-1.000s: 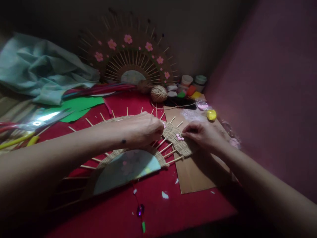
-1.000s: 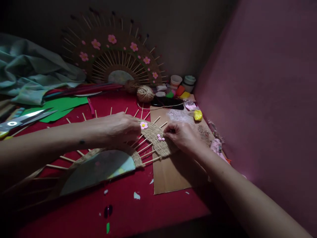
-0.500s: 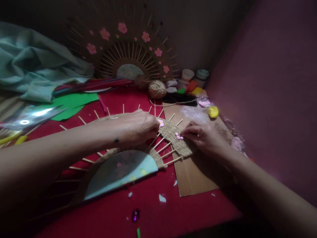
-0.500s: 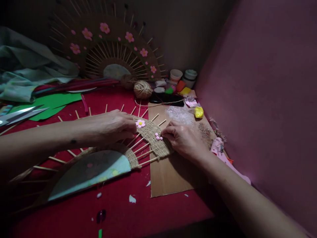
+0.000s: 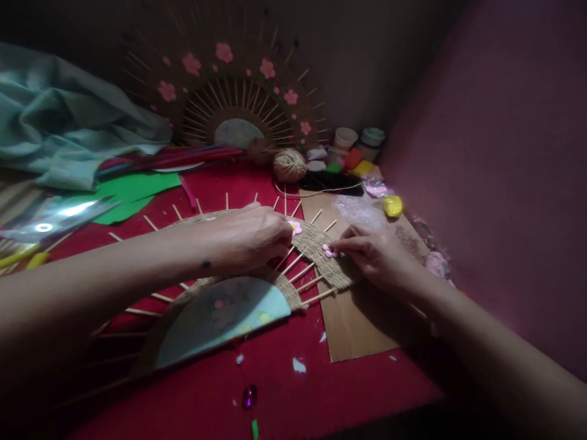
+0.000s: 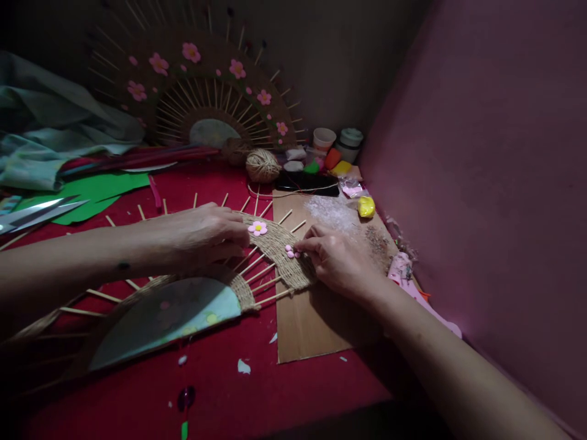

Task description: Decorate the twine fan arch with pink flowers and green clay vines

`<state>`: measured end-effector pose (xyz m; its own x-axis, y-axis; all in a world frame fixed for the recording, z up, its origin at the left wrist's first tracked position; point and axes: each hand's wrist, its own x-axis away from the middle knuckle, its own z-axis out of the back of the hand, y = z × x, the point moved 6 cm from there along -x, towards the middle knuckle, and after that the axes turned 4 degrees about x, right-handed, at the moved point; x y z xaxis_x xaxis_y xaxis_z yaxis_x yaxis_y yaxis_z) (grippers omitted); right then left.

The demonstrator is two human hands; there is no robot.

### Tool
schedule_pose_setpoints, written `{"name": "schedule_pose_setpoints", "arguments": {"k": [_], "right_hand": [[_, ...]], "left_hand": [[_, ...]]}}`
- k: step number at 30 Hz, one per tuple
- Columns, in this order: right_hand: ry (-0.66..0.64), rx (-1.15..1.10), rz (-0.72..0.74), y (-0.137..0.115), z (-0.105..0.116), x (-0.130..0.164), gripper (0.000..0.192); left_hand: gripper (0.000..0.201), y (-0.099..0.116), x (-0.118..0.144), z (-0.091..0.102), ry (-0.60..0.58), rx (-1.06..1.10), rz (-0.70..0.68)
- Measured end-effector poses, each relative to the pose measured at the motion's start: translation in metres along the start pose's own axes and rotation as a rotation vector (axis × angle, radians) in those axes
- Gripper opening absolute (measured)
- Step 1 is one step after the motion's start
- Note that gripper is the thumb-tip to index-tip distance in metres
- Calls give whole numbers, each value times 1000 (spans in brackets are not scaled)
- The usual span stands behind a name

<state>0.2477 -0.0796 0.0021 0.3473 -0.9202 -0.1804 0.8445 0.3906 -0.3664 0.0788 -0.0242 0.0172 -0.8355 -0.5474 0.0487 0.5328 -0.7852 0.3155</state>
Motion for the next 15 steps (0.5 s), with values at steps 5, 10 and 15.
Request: {"name": "schedule_pose_setpoints", "arguments": {"k": [5, 10, 15], "right_hand": [[17, 33, -56, 1, 12, -2, 25], [107, 136, 32, -37, 28, -3, 20], [-106, -92, 155, -108, -4, -15, 17]], "left_hand": [[17, -2, 11, 6, 25, -37, -41], [20, -7, 23, 18, -22, -104, 142], [22, -15, 25, 24, 7, -134, 238]]}}
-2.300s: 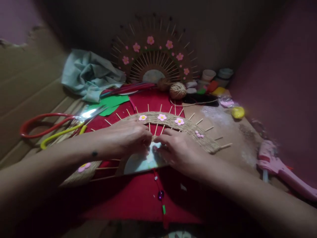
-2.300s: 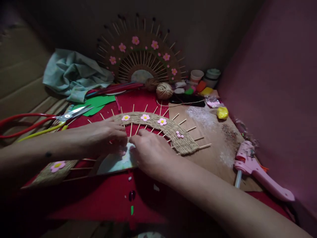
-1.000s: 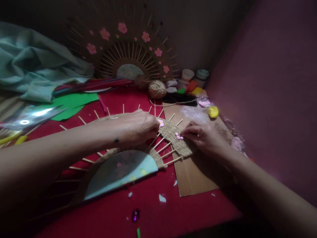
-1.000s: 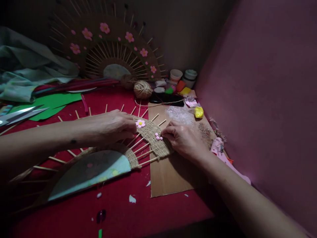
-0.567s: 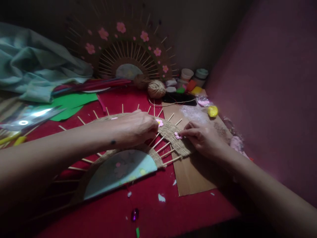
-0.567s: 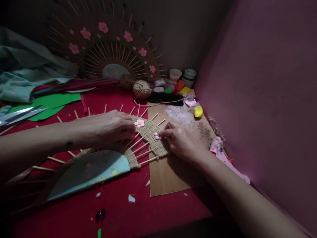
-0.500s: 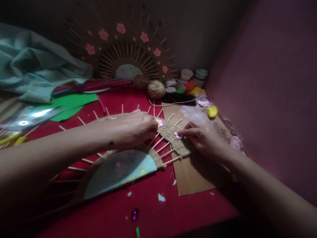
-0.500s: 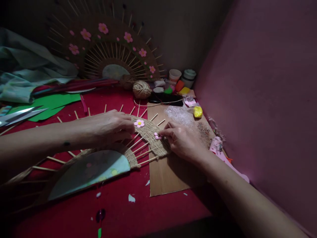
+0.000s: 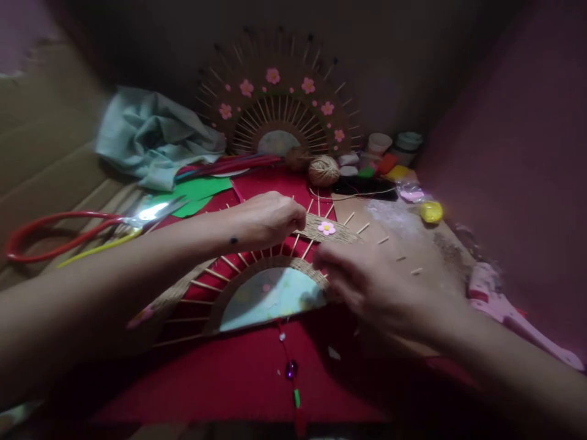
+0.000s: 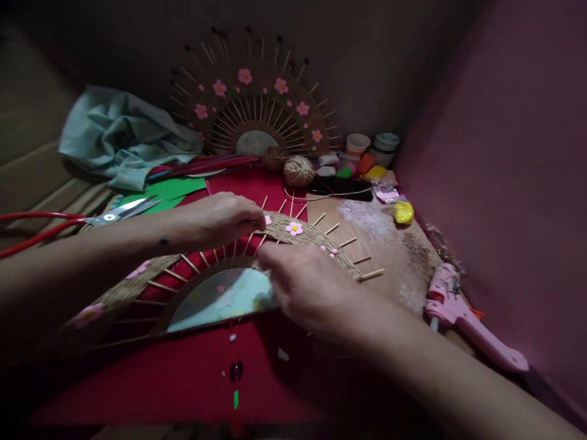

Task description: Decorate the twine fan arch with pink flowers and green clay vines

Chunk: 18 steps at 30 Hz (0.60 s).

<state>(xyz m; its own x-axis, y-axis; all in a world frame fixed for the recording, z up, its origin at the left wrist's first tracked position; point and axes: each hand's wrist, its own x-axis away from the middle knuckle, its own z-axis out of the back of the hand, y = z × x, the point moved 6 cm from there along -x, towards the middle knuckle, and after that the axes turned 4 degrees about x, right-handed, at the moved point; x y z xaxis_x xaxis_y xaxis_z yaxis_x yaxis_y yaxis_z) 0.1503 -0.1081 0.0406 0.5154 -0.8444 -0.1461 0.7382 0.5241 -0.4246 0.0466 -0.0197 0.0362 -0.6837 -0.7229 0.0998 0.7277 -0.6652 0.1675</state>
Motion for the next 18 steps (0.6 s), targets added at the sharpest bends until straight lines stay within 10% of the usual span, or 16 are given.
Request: {"name": "schedule_pose_setpoints", "arguments": {"k": [8, 18], "right_hand": [[-72, 316, 285, -48, -72, -33, 15], [-14, 182, 204, -41, -73, -24, 14]], "left_hand": [[20, -4, 14, -2, 11, 83, -12], [22, 3, 11, -1, 46, 49, -74]]}}
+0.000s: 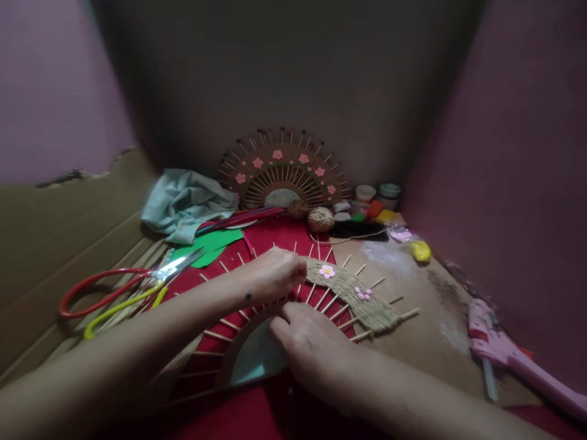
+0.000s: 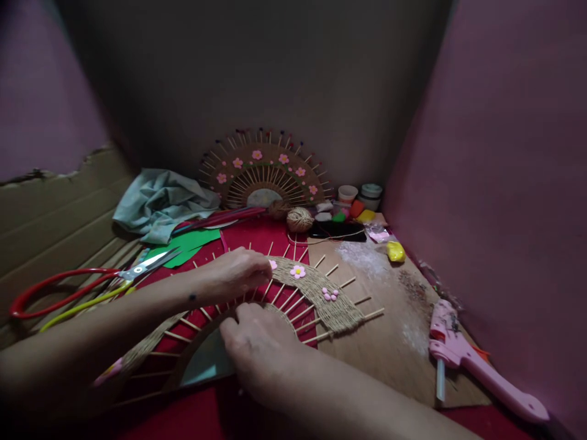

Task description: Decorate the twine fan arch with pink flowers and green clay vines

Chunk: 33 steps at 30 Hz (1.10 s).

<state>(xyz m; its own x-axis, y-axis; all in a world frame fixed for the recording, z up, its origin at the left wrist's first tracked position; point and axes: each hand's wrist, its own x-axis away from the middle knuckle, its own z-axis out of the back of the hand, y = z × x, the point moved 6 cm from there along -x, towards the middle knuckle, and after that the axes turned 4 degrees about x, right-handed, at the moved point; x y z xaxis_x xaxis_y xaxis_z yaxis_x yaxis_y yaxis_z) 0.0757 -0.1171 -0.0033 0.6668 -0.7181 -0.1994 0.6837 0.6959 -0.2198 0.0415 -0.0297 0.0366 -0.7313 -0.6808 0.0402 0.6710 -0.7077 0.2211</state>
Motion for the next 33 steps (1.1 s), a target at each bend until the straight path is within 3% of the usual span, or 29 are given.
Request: {"name": "schedule_pose_setpoints", "arguments": {"k": [3, 7, 12, 15, 33], "right_hand": [[59, -151, -76, 13, 12, 7, 12], [222, -305, -223, 52, 53, 27, 13], [227, -376, -598, 127, 84, 55, 10], [181, -334, -655, 153, 81, 60, 11], [6, -76, -544, 151, 55, 59, 24]], "left_hand": [[21, 6, -8, -2, 2, -10, -18], [21, 12, -20, -3, -10, -20, -25], [22, 11, -36, -7, -29, -1, -6], [21, 10, -43, -8, -31, 16, 6], [20, 10, -42, -14, -40, 23, -27]]}}
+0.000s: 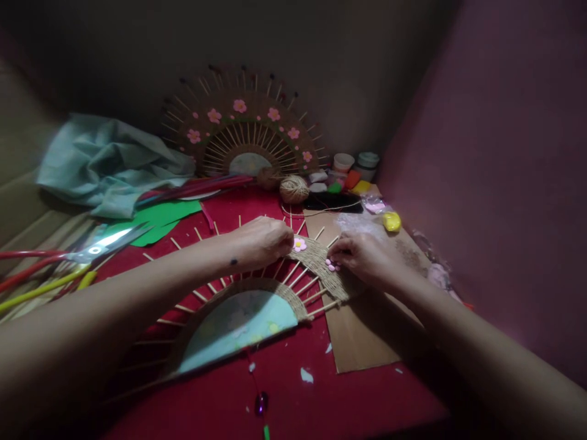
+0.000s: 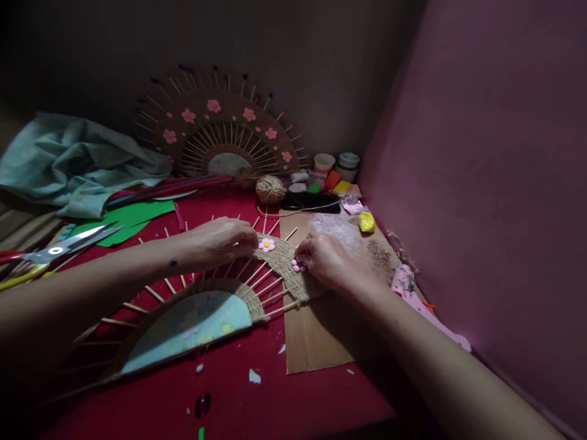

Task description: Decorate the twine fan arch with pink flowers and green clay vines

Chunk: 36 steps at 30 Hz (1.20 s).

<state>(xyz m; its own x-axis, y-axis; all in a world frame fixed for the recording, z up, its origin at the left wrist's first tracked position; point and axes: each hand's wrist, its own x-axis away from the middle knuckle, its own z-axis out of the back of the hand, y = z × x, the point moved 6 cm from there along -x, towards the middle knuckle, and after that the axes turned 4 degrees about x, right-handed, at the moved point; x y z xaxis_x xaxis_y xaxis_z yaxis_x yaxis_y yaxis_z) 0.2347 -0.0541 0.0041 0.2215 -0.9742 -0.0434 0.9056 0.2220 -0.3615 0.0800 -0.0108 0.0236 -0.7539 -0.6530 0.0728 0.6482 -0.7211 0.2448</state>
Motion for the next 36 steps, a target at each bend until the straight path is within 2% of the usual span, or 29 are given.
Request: {"name": "schedule_pose_setpoints", "arguments": {"k": [6, 10, 17, 26, 36], "right_hand": [[4, 78, 65, -4, 1, 8, 30], [0, 127, 76, -8, 3, 12, 33], [76, 52, 125, -13, 5, 16, 35], [127, 133, 123, -13, -4, 20, 31], [166, 102, 135, -14, -6, 21, 32]], "left_hand": [[23, 5, 4, 1, -22, -4, -32], [21, 5, 8, 4, 5, 20, -23], [24, 6, 14, 2, 7, -15, -36], [22, 10, 23, 4, 13, -21, -57], [22, 16, 32, 9, 2, -13, -61]]}}
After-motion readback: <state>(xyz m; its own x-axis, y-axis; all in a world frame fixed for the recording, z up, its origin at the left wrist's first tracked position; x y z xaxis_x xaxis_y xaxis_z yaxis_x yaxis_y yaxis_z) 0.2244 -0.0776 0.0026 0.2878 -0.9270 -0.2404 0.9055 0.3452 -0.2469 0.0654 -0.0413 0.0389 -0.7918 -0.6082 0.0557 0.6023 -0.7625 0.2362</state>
